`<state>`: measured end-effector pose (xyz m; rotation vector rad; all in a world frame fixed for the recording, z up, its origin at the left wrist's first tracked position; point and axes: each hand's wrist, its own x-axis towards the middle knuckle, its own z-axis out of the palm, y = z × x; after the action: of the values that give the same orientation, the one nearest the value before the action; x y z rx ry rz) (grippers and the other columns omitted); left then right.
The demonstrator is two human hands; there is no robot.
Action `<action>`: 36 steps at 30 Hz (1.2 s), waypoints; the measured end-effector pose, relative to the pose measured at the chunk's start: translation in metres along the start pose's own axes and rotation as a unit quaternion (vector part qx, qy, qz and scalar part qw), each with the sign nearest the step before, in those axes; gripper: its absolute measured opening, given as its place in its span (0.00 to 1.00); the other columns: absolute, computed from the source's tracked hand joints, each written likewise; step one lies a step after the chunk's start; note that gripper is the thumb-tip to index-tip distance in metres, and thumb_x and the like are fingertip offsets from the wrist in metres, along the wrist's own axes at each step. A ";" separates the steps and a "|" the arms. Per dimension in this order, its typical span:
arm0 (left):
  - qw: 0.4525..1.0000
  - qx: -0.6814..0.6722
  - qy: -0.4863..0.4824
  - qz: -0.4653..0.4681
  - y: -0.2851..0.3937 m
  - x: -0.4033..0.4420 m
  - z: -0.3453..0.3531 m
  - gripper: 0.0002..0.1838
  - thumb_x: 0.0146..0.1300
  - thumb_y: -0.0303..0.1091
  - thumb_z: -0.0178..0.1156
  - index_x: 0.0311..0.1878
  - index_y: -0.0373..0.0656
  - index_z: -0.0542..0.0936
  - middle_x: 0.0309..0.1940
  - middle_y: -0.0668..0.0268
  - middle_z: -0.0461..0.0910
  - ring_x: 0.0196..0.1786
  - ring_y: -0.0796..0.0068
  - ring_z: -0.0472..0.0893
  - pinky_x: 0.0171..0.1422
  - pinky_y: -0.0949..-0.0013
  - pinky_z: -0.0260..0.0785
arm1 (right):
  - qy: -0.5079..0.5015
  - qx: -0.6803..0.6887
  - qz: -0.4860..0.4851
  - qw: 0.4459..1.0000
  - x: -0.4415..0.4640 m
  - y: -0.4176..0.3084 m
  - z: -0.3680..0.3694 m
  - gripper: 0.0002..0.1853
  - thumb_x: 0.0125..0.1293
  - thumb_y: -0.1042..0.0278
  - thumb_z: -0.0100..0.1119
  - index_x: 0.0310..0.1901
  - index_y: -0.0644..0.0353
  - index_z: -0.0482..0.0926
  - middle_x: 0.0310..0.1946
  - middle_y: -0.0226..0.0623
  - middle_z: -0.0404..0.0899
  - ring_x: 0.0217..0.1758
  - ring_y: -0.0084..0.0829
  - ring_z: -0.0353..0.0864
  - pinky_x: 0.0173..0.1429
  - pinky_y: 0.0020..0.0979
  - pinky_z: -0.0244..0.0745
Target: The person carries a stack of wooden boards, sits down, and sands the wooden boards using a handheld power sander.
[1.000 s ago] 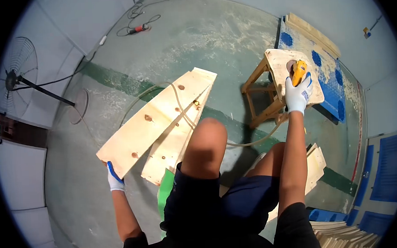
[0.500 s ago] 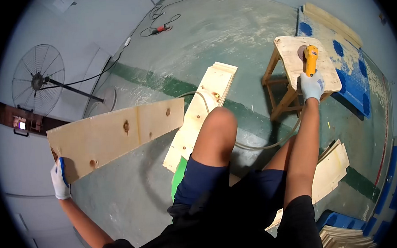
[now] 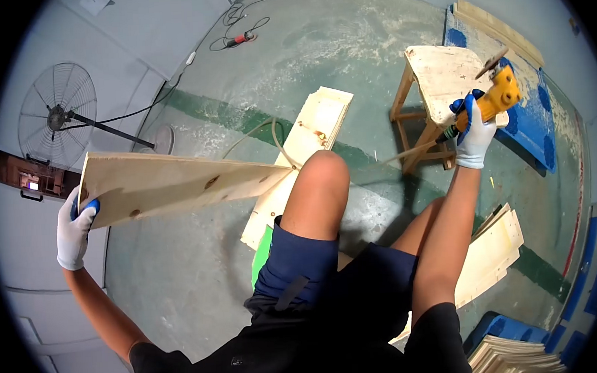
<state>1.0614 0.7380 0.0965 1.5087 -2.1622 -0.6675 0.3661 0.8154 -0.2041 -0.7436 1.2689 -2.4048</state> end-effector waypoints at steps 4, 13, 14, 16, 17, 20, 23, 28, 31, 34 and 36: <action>1.000 -0.006 0.005 0.010 0.005 0.024 0.008 0.29 0.72 0.39 0.68 0.67 0.29 0.74 0.53 0.66 0.81 0.55 0.79 0.77 0.64 0.73 0.70 | 0.015 -0.117 0.025 0.993 -0.011 0.011 -0.019 0.13 0.67 0.72 0.71 0.50 0.67 0.81 0.39 0.34 0.86 0.39 0.26 0.87 0.47 0.27 0.82; 0.994 0.077 0.047 0.066 0.030 0.080 0.037 0.26 0.75 0.45 0.65 0.63 0.32 0.78 0.41 0.69 0.81 0.42 0.85 0.74 0.51 0.76 0.71 | 0.041 0.007 0.131 0.990 -0.015 0.036 -0.016 0.15 0.69 0.72 0.68 0.53 0.68 0.79 0.40 0.38 0.84 0.41 0.33 0.88 0.46 0.36 0.87; 0.993 0.079 0.048 0.067 0.035 0.085 0.039 0.26 0.75 0.45 0.65 0.63 0.32 0.78 0.41 0.69 0.81 0.42 0.85 0.74 0.51 0.76 0.71 | 0.042 0.010 0.131 0.990 -0.015 0.039 -0.014 0.15 0.69 0.72 0.68 0.53 0.68 0.79 0.40 0.38 0.84 0.41 0.33 0.88 0.46 0.36 0.87; 0.957 0.258 0.117 0.053 0.038 0.096 0.046 0.29 0.75 0.54 0.63 0.59 0.33 0.80 0.35 0.62 0.83 0.36 0.76 0.79 0.47 0.72 0.73 | 0.082 0.129 0.153 0.976 -0.014 0.045 -0.010 0.15 0.69 0.72 0.68 0.53 0.68 0.79 0.42 0.40 0.84 0.40 0.36 0.88 0.45 0.40 0.89; 0.889 0.381 0.215 0.134 0.042 0.105 0.059 0.32 0.74 0.60 0.60 0.53 0.33 0.81 0.31 0.52 0.83 0.31 0.58 0.81 0.41 0.63 0.73 | 0.088 0.131 0.164 0.974 -0.013 0.047 -0.011 0.14 0.70 0.70 0.67 0.52 0.68 0.80 0.44 0.42 0.82 0.43 0.38 0.87 0.49 0.42 0.89; 0.888 0.402 0.183 0.127 0.070 0.110 0.061 0.30 0.73 0.61 0.61 0.46 0.36 0.80 0.31 0.46 0.80 0.32 0.42 0.78 0.41 0.54 0.73 | 0.086 0.245 0.216 0.941 -0.005 0.063 -0.022 0.14 0.71 0.67 0.64 0.51 0.69 0.80 0.44 0.43 0.81 0.48 0.40 0.85 0.54 0.44 0.87; 0.852 0.411 0.243 0.214 0.086 0.136 0.024 0.29 0.73 0.60 0.62 0.47 0.37 0.81 0.34 0.44 0.81 0.34 0.44 0.78 0.43 0.54 0.73 | 0.091 0.295 0.246 0.919 0.002 0.090 -0.034 0.17 0.74 0.58 0.59 0.50 0.66 0.81 0.46 0.46 0.81 0.50 0.41 0.83 0.60 0.46 0.83; 0.910 0.299 0.242 0.155 0.164 0.188 -0.092 0.24 0.77 0.52 0.61 0.50 0.35 0.85 0.28 0.69 0.79 0.33 0.81 0.74 0.42 0.67 0.72 | 0.106 0.288 0.241 0.921 -0.005 0.075 -0.028 0.16 0.73 0.60 0.60 0.49 0.68 0.81 0.43 0.48 0.82 0.45 0.43 0.85 0.54 0.44 0.86; 0.885 0.298 0.262 0.245 0.189 0.211 -0.188 0.23 0.80 0.50 0.55 0.62 0.40 0.84 0.44 0.63 0.88 0.46 0.76 0.83 0.52 0.70 0.76 | 0.110 0.315 0.217 0.917 -0.003 0.073 -0.035 0.13 0.71 0.66 0.62 0.49 0.68 0.81 0.42 0.47 0.82 0.44 0.43 0.85 0.53 0.47 0.87; 0.746 0.469 0.354 0.314 0.255 0.153 -0.187 0.23 0.80 0.51 0.54 0.56 0.41 0.87 0.41 0.58 0.89 0.40 0.64 0.85 0.47 0.62 0.76 | 0.138 0.337 0.201 0.909 -0.001 0.064 -0.045 0.14 0.73 0.64 0.60 0.49 0.68 0.80 0.45 0.46 0.81 0.50 0.43 0.84 0.63 0.51 0.83; 0.696 0.507 0.401 0.312 0.283 0.132 -0.193 0.24 0.80 0.51 0.53 0.53 0.41 0.89 0.39 0.55 0.89 0.37 0.56 0.85 0.43 0.56 0.77 | 0.155 0.342 0.184 0.908 0.005 0.060 -0.057 0.15 0.74 0.63 0.59 0.50 0.69 0.81 0.46 0.47 0.81 0.52 0.43 0.84 0.66 0.52 0.81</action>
<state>0.9215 0.6689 0.4293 0.9142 -2.0288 1.3843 0.3312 0.8181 -0.2796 0.0820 0.4945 -2.4371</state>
